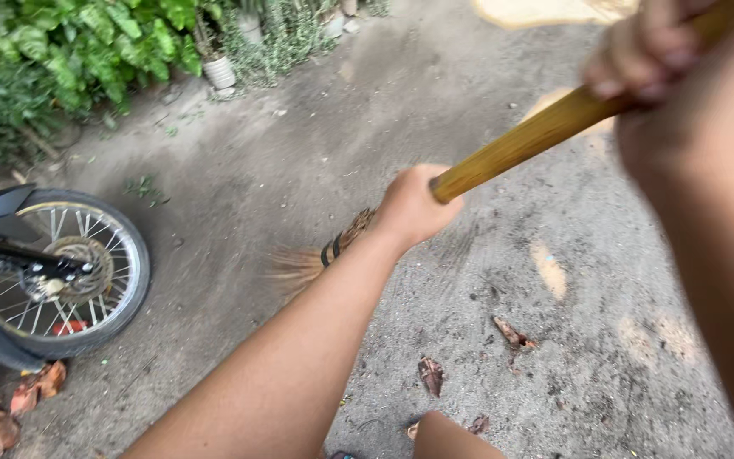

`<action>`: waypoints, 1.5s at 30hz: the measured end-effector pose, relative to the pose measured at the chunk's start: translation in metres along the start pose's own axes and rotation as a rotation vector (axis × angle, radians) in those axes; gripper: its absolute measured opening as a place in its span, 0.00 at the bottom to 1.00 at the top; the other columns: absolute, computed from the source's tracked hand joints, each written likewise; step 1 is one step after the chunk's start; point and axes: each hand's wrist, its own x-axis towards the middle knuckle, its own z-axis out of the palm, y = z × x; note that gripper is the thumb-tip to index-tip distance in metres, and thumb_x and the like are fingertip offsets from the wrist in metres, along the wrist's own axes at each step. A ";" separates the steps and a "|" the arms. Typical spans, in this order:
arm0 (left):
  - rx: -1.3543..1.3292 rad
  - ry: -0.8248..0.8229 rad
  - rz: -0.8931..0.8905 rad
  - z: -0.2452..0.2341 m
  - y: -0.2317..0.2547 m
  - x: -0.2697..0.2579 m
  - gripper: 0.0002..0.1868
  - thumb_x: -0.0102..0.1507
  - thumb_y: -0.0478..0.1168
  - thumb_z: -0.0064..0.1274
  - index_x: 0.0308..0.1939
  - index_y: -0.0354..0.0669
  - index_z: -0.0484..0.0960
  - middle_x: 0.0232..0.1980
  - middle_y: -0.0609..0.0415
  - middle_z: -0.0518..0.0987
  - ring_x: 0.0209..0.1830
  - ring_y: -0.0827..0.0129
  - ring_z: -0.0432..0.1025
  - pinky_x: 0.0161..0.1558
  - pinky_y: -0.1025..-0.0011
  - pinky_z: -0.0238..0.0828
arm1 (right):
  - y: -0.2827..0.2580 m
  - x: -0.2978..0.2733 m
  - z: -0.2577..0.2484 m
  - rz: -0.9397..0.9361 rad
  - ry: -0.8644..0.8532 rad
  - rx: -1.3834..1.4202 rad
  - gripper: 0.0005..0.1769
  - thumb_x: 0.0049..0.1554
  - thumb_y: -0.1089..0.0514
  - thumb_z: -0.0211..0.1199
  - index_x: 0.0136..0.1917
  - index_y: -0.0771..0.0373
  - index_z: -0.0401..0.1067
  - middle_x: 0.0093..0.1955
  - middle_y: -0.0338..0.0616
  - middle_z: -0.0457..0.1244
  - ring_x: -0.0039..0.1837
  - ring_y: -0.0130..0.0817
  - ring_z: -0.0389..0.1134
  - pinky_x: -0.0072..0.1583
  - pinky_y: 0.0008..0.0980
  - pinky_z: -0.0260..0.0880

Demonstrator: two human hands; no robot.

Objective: The person sweeps the outdoor dirt ground using a broom.

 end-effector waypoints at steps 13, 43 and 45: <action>0.172 -0.337 -0.633 0.153 0.084 -0.100 0.16 0.55 0.46 0.58 0.46 0.53 0.87 0.38 0.45 0.86 0.43 0.54 0.82 0.47 0.60 0.77 | -0.007 -0.117 -0.140 0.431 0.442 0.211 0.14 0.60 0.50 0.51 0.35 0.52 0.53 0.25 0.31 0.41 0.28 0.25 0.41 0.40 0.31 0.54; 0.129 -0.581 -0.416 0.363 0.287 -0.042 0.19 0.57 0.52 0.57 0.50 0.53 0.86 0.41 0.48 0.86 0.42 0.55 0.82 0.47 0.58 0.79 | -0.215 -0.180 -0.396 0.189 0.614 0.051 0.19 0.67 0.50 0.56 0.36 0.50 0.53 0.28 0.28 0.43 0.31 0.20 0.44 0.41 0.26 0.52; 0.106 -0.459 -0.286 0.350 0.299 -0.019 0.22 0.55 0.48 0.57 0.54 0.59 0.83 0.42 0.47 0.85 0.41 0.54 0.82 0.47 0.58 0.78 | -0.232 -0.152 -0.402 0.119 0.512 0.092 0.17 0.66 0.49 0.55 0.38 0.50 0.54 0.28 0.28 0.43 0.30 0.21 0.44 0.40 0.27 0.52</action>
